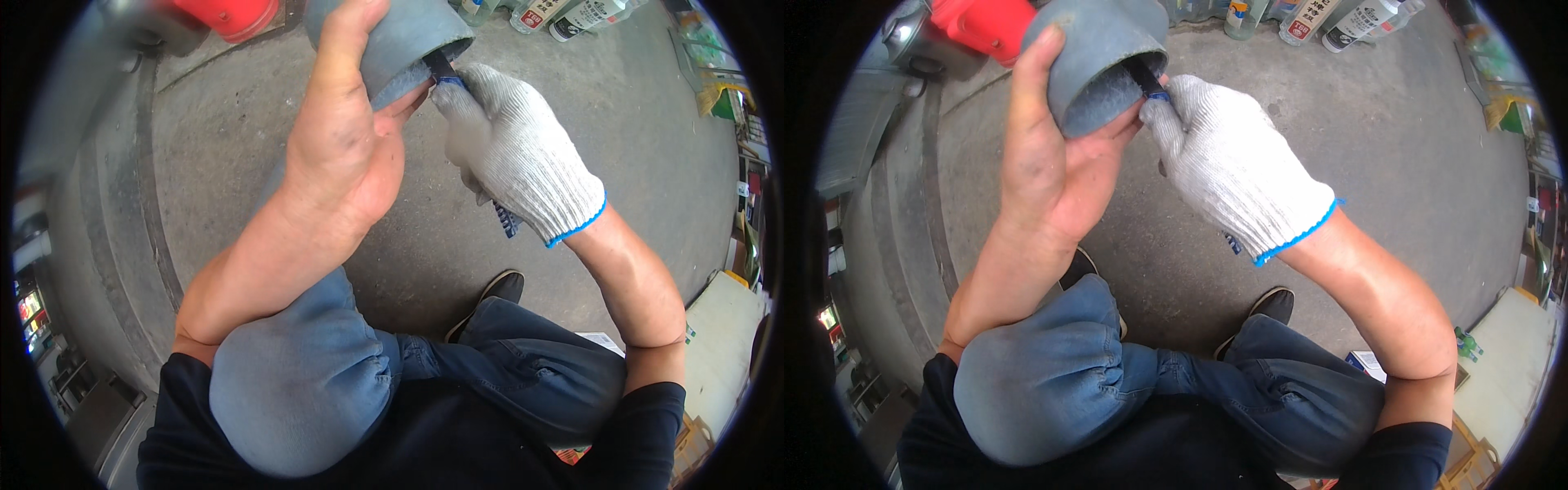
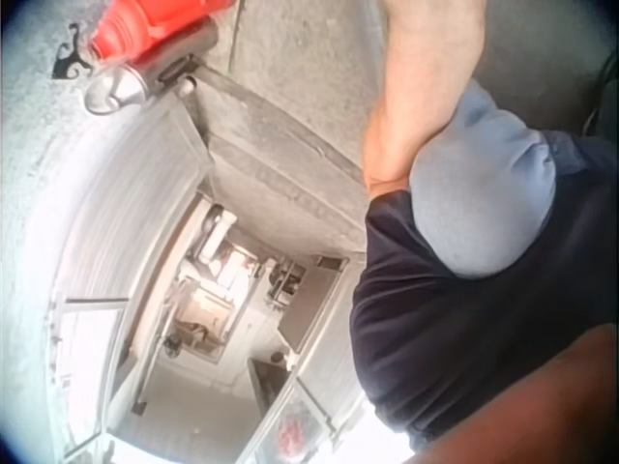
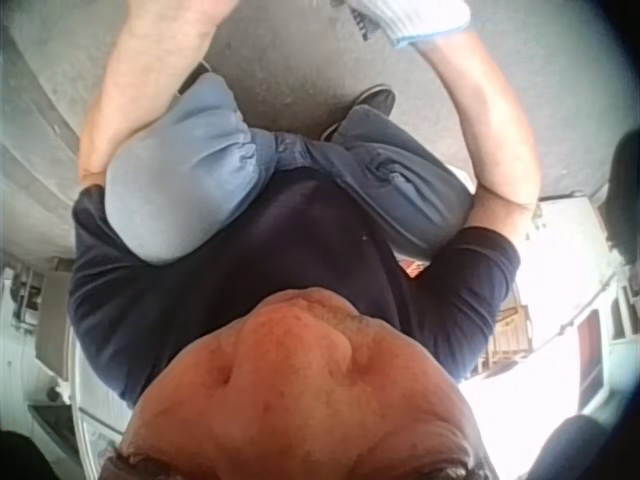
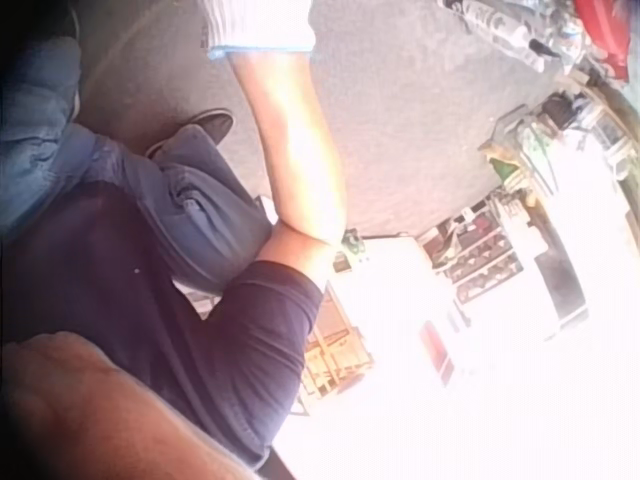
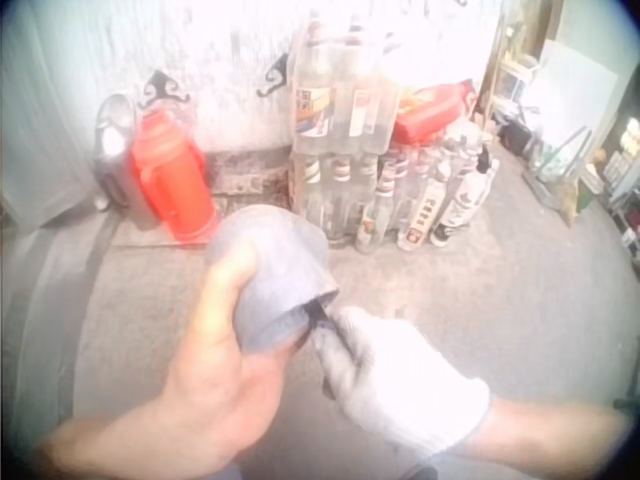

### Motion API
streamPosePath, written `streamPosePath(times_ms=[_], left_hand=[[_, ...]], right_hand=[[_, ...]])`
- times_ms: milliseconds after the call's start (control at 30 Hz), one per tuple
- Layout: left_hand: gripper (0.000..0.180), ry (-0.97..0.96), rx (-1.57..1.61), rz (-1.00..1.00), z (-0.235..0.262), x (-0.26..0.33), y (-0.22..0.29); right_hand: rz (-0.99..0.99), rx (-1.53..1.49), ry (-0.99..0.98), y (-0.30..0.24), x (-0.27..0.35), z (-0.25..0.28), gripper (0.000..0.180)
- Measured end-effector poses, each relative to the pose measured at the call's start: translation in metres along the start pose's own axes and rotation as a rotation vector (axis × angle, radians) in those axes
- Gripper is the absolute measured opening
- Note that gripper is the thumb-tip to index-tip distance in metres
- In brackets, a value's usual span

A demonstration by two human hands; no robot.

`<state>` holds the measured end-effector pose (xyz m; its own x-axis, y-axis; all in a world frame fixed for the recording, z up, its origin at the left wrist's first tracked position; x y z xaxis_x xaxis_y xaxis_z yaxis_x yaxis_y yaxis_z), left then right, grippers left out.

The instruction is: The person sits on the floor and assembles a gray PVC elbow fitting with a straight pipe section. They repeatedly insert and remove the pieces to check the fit, then use a utility knife to scrape and deburr the inner edge of the elbow fitting before reassembling the parts.

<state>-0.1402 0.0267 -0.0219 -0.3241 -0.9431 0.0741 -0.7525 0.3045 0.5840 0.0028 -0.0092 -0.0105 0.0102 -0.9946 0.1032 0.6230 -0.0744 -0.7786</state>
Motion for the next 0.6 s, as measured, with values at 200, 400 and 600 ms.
streamPosePath(times_ms=[200,400,600], left_hand=[[0.073,0.147,-0.215,0.085,0.011,-0.007,-0.004],[0.086,0.288,-0.213,0.224,0.028,-0.008,-0.011],[0.088,0.338,-0.215,0.381,0.029,0.004,-0.023]], right_hand=[[-0.21,-0.151,-0.16,0.001,-0.002,0.001,0.031],[0.368,0.494,0.018,0.018,0.004,0.02,0.029],[0.23,0.258,0.239,0.033,-0.016,0.037,0.041]])
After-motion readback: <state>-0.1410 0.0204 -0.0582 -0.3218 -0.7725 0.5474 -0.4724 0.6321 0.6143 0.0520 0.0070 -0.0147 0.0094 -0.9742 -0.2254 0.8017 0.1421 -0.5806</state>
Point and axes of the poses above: each hand's wrist, its own x-axis away from the middle knuckle, its own z-axis out of the back of the hand, y = z × x, the point moved 4 cm from there along -x, towards the middle knuckle, and after that the axes turned 3 degrees about -z, right-handed, at the moved point
